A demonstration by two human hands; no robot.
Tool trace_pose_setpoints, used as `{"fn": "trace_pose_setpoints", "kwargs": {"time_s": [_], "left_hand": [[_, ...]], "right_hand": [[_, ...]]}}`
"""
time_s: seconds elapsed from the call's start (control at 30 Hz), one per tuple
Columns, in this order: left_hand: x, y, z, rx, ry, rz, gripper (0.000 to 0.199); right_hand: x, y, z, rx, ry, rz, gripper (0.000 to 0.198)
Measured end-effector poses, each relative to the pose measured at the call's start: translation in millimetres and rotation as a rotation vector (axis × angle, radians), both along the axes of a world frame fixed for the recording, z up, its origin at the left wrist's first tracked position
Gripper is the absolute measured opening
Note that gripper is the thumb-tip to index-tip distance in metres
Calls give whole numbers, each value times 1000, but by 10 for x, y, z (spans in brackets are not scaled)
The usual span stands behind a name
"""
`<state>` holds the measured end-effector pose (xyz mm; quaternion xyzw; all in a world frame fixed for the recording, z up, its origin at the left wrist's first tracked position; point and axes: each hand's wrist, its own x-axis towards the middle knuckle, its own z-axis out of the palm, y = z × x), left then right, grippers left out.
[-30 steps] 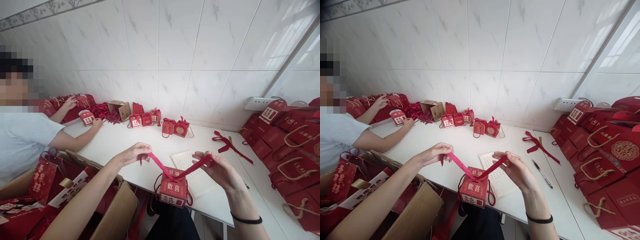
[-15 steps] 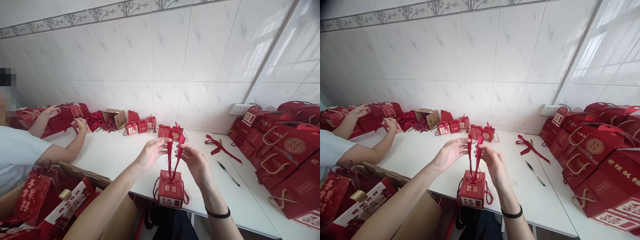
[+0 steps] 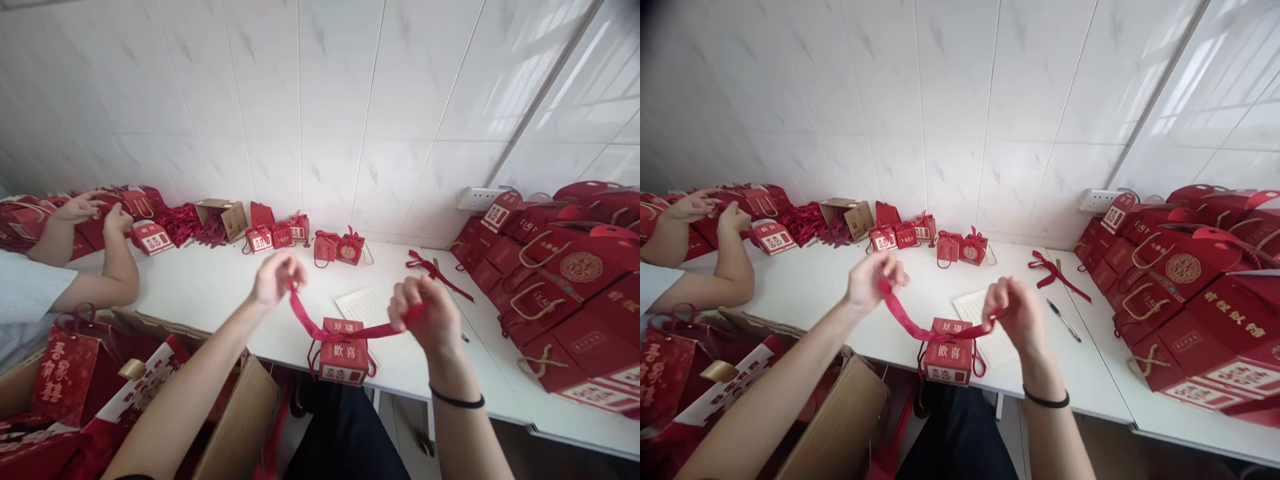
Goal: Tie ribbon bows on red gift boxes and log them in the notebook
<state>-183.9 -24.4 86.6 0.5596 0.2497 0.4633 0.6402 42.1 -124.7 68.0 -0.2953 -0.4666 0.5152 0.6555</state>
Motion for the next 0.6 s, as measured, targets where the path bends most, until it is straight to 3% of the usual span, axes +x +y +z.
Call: {"fn": "trace_pose_setpoints", "kwargs": {"time_s": [0.1,0.23,0.3,0.43,0.6], "left_hand": [[-168,104,-127,23,329,63,35],[-108,-79,-431,184,939,-212,37],[-27,-218,-563,264,1119,-316,41],[46,-314,-717,231,1119,-450,40],[20,-177,-827,123,1070,-530,48]], "right_hand": [[221,-116,-172,-97,-254,-114,45],[199,-174,-590,-308,-841,-174,46],[117,-189,-754,-403,-989,-142,46],[28,-238,-878,-470,-1031,-80,47],[39,-288,-915,-459,-964,-28,51]]}}
